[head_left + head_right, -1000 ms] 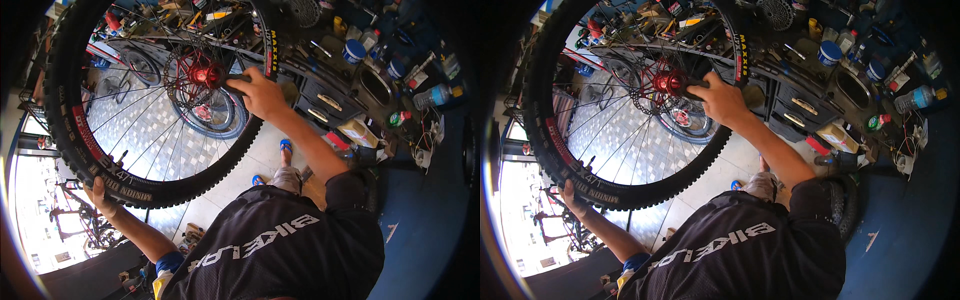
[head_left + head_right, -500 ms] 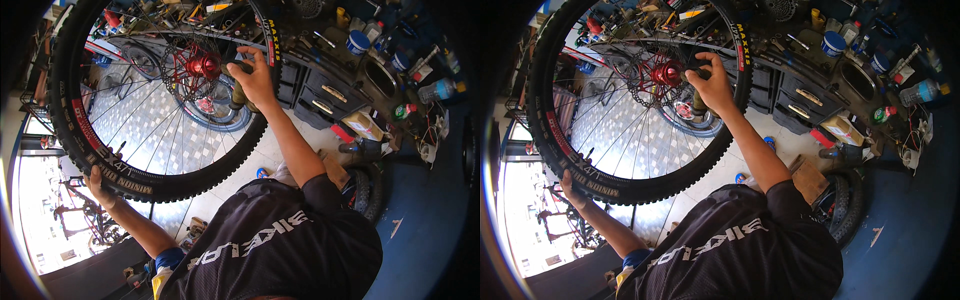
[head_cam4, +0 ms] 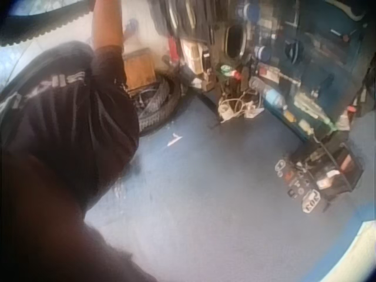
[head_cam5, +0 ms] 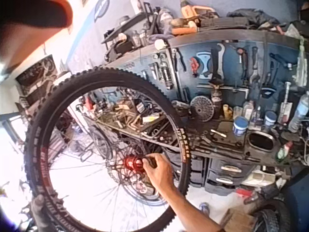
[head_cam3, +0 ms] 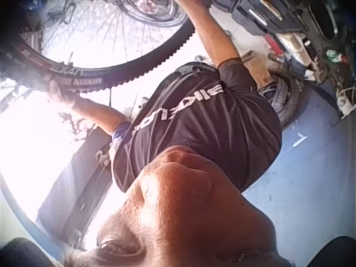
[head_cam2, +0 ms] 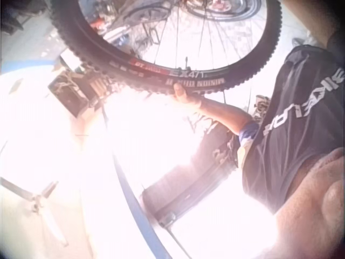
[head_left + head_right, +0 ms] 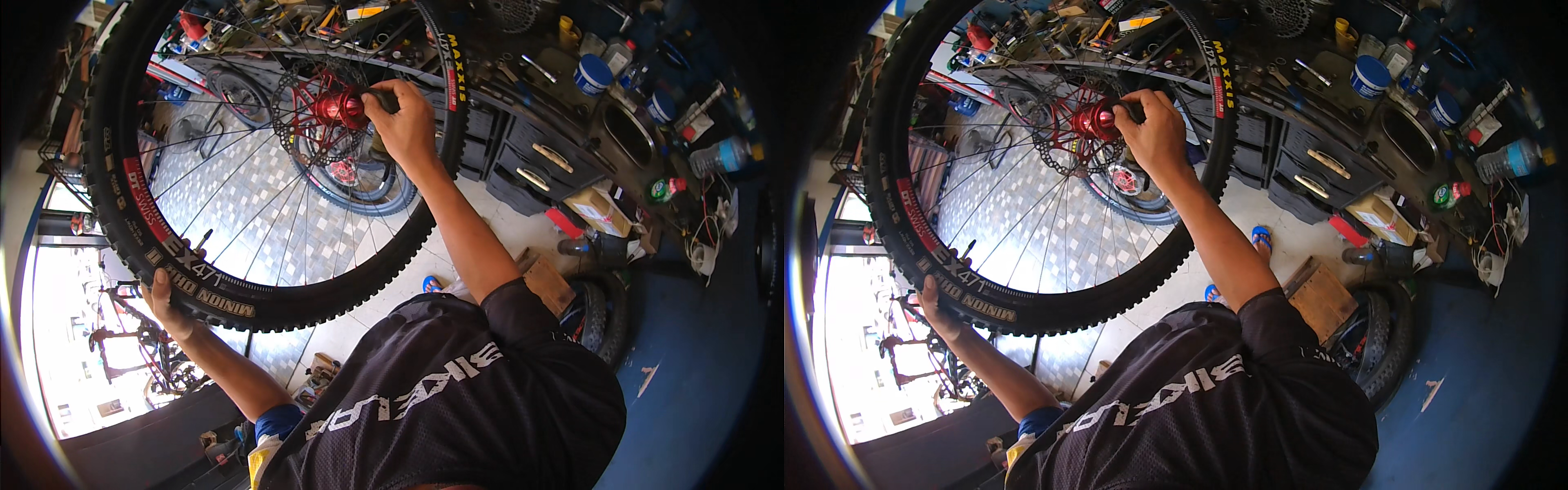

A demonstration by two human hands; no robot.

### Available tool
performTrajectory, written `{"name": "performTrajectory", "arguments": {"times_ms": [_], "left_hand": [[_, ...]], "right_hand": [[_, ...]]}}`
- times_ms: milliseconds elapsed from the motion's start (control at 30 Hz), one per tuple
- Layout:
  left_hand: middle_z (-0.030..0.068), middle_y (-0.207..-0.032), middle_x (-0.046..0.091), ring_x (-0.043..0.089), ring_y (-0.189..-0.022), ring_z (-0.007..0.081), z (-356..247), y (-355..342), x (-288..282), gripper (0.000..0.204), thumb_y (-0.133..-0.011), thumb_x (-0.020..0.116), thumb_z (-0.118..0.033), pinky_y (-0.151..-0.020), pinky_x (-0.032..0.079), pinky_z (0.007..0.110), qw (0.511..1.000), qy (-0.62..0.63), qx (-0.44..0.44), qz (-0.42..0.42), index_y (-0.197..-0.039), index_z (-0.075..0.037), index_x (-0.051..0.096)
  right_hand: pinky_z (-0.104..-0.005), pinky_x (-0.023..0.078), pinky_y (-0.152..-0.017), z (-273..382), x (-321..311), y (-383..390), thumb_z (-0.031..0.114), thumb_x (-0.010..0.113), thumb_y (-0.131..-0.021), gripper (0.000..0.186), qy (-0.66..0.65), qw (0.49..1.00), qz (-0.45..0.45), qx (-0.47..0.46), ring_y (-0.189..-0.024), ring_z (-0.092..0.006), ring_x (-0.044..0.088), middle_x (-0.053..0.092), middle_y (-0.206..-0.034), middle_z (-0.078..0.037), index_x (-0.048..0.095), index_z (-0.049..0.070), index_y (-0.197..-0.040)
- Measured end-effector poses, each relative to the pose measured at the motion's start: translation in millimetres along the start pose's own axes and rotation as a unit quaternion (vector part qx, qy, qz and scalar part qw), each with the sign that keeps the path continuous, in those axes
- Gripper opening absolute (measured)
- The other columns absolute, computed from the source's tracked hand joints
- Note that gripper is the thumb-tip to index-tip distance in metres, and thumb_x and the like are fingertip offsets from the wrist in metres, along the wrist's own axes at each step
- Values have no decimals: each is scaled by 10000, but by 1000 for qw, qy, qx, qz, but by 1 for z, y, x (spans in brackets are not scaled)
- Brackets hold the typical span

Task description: The person sits on the floor and uses a hammer to tap the cassette on a bicycle wheel. They then stand, move the wheel, and use a screwdriver to adjust the hub on another wheel before returning to the floor to hammer the first wheel again.

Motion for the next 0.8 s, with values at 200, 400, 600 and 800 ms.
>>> {"name": "performTrajectory", "arguments": {"times_ms": [200, 400, 600, 800], "left_hand": [[282, -1078, 691, 747, -880, 367, -4, 4, 7, 681, -902, 698, -338, -798, 646, 458, 1000, -23, 9, -8, -1362, 129, 515], [280, -1072, 696, 750, -871, 363, -1, 3, 6, 662, -907, 694, -348, -792, 645, 457, 999, -31, 10, -19, -1335, 132, 539], [267, -1072, 701, 751, -879, 362, 8, 3, -3, 632, -925, 676, -335, -781, 643, 443, 1000, -20, 0, -23, -1331, 130, 544], [266, -1092, 705, 756, -899, 372, 16, 2, -10, 638, -927, 686, -328, -792, 643, 447, 1000, 2, -4, 3, -1369, 104, 526]], "right_hand": [[-398, 556, -781, 23, 7, 4, 133, 752, -905, 173, -5, 999, -24, -29, -876, -339, 713, 722, -968, -160, 745, 14, -1030], [-369, 563, -833, 24, 12, 19, 61, 749, -893, 196, -60, 996, 26, -53, -938, -315, 719, 714, -1049, -157, 746, 18, -1084], [-349, 557, -884, 11, 0, 22, -33, 731, -835, 300, -47, 975, 188, -104, -1007, -282, 699, 689, -1079, -94, 765, 83, -1109], [-344, 573, -867, -3, -24, -13, -3, 751, -838, 324, 130, 965, 187, -129, -1038, -263, 697, 677, -1136, -51, 783, 167, -1113]]}}
Point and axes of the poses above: each hand's wrist, its own y-axis away from the middle knuckle, its own x-axis out of the palm, z = x × y, the point moved 5 cm from there along -y, towards the middle knuckle
